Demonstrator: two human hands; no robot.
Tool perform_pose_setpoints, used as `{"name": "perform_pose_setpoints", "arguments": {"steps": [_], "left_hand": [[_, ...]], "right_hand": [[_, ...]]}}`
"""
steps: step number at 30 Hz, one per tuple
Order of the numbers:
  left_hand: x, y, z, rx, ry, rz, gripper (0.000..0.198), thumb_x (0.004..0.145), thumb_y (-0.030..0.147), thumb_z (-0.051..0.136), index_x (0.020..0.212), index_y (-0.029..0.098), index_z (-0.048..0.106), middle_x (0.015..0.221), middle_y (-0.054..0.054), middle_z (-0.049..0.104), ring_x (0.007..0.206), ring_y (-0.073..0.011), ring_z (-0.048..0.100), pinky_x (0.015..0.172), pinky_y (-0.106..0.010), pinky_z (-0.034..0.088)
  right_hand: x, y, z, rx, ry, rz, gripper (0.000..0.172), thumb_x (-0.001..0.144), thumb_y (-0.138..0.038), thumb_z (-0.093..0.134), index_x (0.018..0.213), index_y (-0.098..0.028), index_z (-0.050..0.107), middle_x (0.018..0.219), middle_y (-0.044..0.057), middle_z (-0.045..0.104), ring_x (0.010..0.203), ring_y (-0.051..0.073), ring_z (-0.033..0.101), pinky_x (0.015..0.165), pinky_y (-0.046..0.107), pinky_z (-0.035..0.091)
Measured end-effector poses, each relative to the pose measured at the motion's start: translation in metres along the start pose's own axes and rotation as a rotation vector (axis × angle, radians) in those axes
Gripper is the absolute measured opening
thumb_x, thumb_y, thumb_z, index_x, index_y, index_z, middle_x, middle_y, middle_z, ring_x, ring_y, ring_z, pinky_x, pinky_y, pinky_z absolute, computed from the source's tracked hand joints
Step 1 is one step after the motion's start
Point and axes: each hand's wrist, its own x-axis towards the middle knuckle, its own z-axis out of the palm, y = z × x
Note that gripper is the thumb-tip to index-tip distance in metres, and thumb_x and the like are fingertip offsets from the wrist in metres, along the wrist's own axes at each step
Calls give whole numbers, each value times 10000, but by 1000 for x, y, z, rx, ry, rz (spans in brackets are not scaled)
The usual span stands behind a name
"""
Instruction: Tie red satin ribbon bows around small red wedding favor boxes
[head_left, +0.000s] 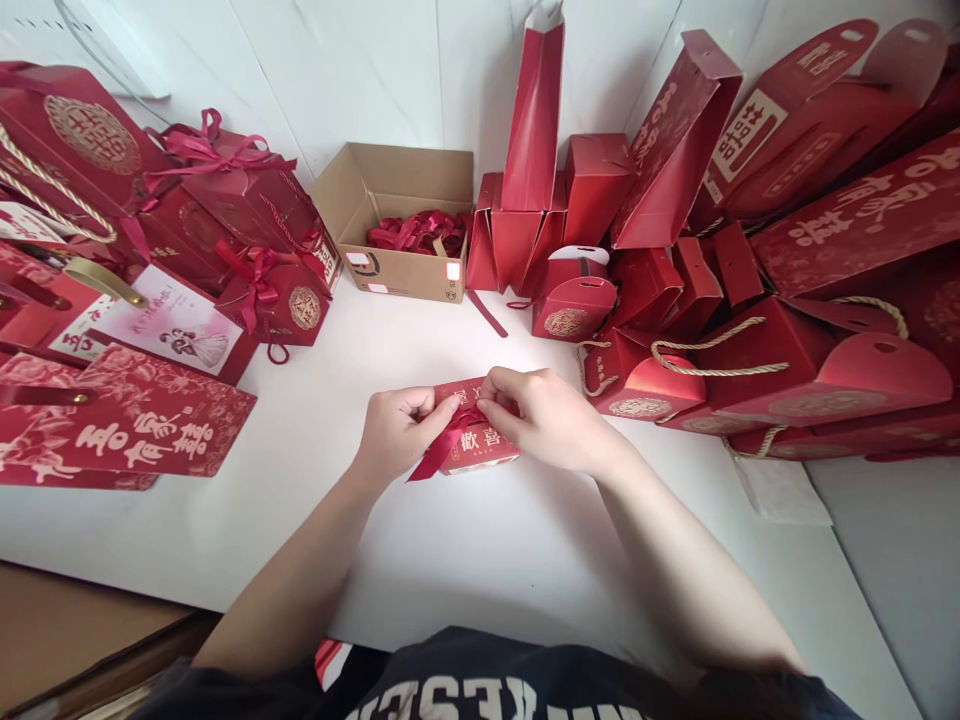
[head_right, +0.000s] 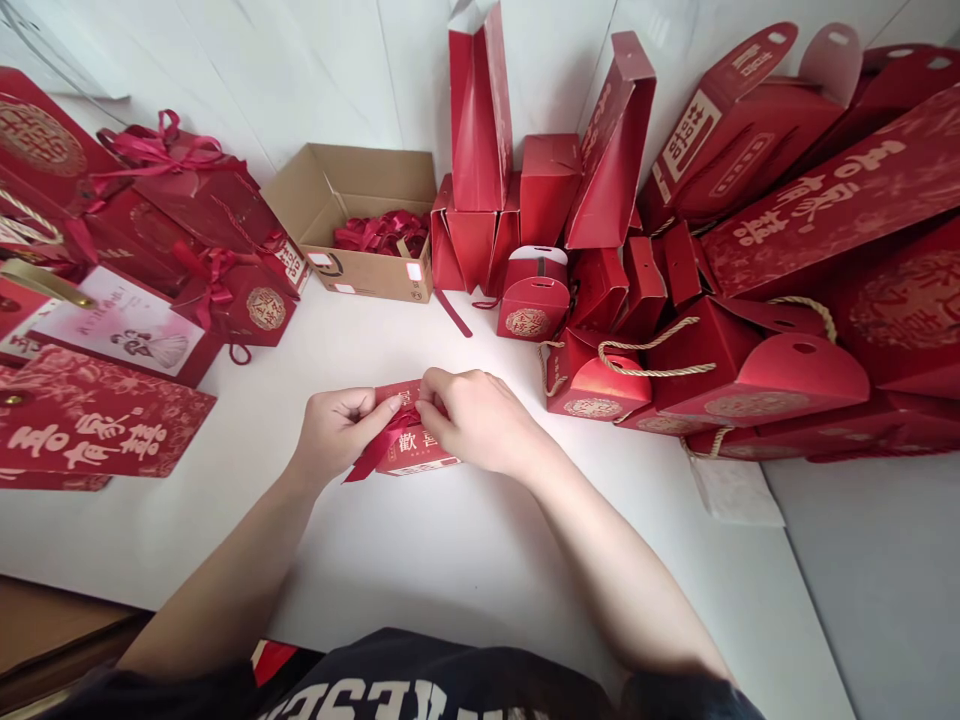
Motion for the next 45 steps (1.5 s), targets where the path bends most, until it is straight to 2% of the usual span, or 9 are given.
{"name": "perform_pose_setpoints", "arguments": {"steps": [6, 11, 14, 17, 19, 22, 27, 33, 45], "left_hand": [[-2, 1, 1, 17, -9, -47, 514, 840, 328, 609, 505, 184, 247, 411, 53, 312, 389, -61, 328, 379, -220, 259], [-3, 5, 1, -61, -39, -75, 506, 849, 339, 607, 487, 185, 289, 397, 47, 387, 363, -64, 391, 366, -204, 310], [-2, 5, -1, -108, -66, -120, 504, 851, 362, 610, 493, 184, 301, 404, 42, 417, 358, -69, 426, 345, -191, 321], [0, 3, -6, -170, -148, -177, 450, 885, 403, 569, 530, 176, 411, 443, 28, 483, 379, -81, 469, 346, -187, 349], [2, 1, -10, -203, -194, -188, 431, 913, 423, 528, 566, 170, 484, 472, 17, 521, 400, -85, 488, 374, -189, 388], [3, 0, -12, -239, -206, -171, 449, 927, 429, 506, 566, 162, 501, 485, 8, 533, 411, -83, 488, 404, -195, 417], [4, -2, -11, -243, -216, -151, 430, 919, 430, 528, 584, 160, 512, 485, 10, 535, 413, -86, 498, 400, -196, 409], [3, -4, -11, -219, -225, -151, 421, 883, 425, 593, 571, 168, 477, 461, 25, 536, 379, -81, 502, 367, -189, 403], [9, -15, -7, -291, -284, -184, 406, 885, 367, 598, 576, 172, 421, 487, 23, 586, 362, -86, 529, 318, -175, 376]], "right_hand": [[2, -2, -5, 335, -155, 291, 188, 872, -322, 526, 728, -201, 520, 507, -43, 531, 407, 101, 476, 411, 226, 356], [2, 10, -16, 388, -228, 374, 224, 861, -396, 571, 789, -184, 592, 468, -36, 519, 347, 95, 447, 347, 221, 339], [-4, 19, -28, 316, -251, 408, 209, 846, -385, 597, 799, -182, 607, 485, -22, 545, 376, 106, 474, 373, 230, 354], [-11, 30, -42, 51, -150, 449, 168, 855, -347, 580, 789, -197, 616, 593, 20, 629, 511, 155, 571, 461, 259, 397], [-13, 35, -45, -92, -20, 394, 182, 891, -344, 533, 823, -206, 630, 757, 54, 682, 677, 197, 621, 561, 295, 436], [-6, 36, -36, -31, 117, 107, 225, 955, -329, 458, 936, -211, 649, 1028, 84, 665, 960, 232, 618, 813, 365, 473], [9, 20, -3, 148, 77, -245, 110, 928, -247, 524, 946, -229, 631, 1310, 80, 538, 1276, 237, 472, 1070, 433, 358], [12, 16, 17, 140, 80, -286, 78, 824, -153, 570, 856, -223, 578, 1270, 91, 569, 1257, 248, 481, 1059, 459, 364], [17, 25, 23, 306, 50, -264, 120, 734, -90, 575, 771, -202, 555, 1255, 108, 583, 1240, 227, 515, 987, 386, 432]]}}
